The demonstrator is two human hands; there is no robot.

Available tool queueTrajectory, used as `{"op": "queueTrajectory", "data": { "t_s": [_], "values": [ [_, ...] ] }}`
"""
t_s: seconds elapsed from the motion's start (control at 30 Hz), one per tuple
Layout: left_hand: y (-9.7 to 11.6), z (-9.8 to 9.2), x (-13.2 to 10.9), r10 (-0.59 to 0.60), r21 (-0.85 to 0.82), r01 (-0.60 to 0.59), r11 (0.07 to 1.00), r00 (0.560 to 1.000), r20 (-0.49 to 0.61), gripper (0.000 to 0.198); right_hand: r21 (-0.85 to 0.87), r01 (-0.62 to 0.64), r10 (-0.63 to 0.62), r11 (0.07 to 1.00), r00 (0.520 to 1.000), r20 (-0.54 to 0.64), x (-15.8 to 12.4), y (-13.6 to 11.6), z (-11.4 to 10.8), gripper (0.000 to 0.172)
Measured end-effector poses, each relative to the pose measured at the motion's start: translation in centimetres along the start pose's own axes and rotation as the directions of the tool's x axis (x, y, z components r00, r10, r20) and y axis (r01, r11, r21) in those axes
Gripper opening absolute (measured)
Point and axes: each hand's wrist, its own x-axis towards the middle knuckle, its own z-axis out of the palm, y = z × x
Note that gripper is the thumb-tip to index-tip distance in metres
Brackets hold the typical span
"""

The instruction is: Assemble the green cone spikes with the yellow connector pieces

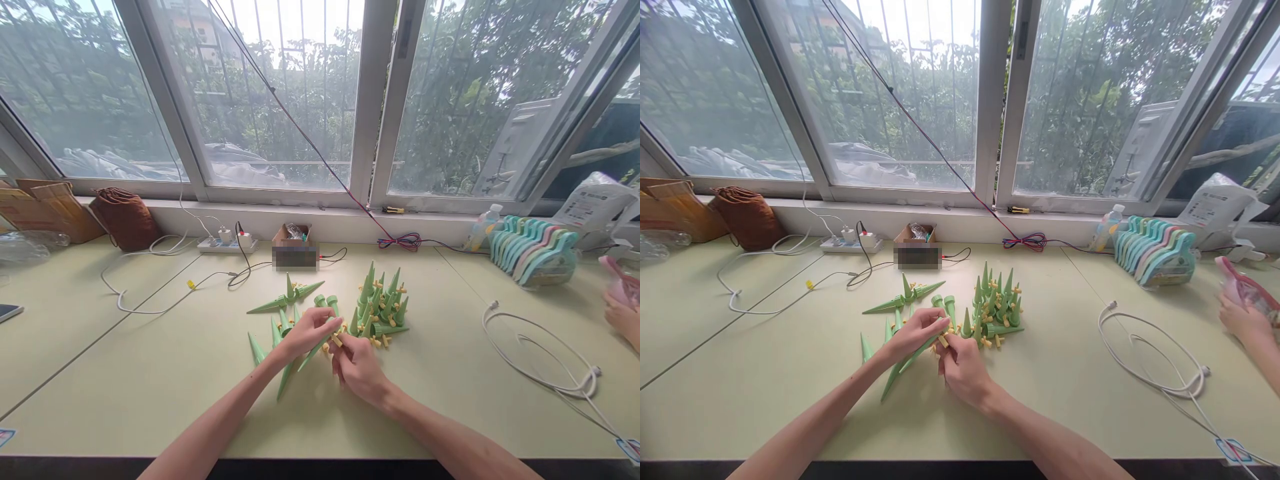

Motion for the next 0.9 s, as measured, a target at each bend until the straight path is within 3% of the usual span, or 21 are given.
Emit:
{"op": "queueTrajectory", "data": {
  "t_s": [0.9],
  "values": [
    [0.14, -0.04, -0.04, -0.006, 0.063, 0.006, 0.998, 1.000, -0.010, 0.041, 0.026, 0.000, 0.000, 1.000, 1.000, 0.014, 0.01, 0.50, -0.03, 0.025]
  ]
}}
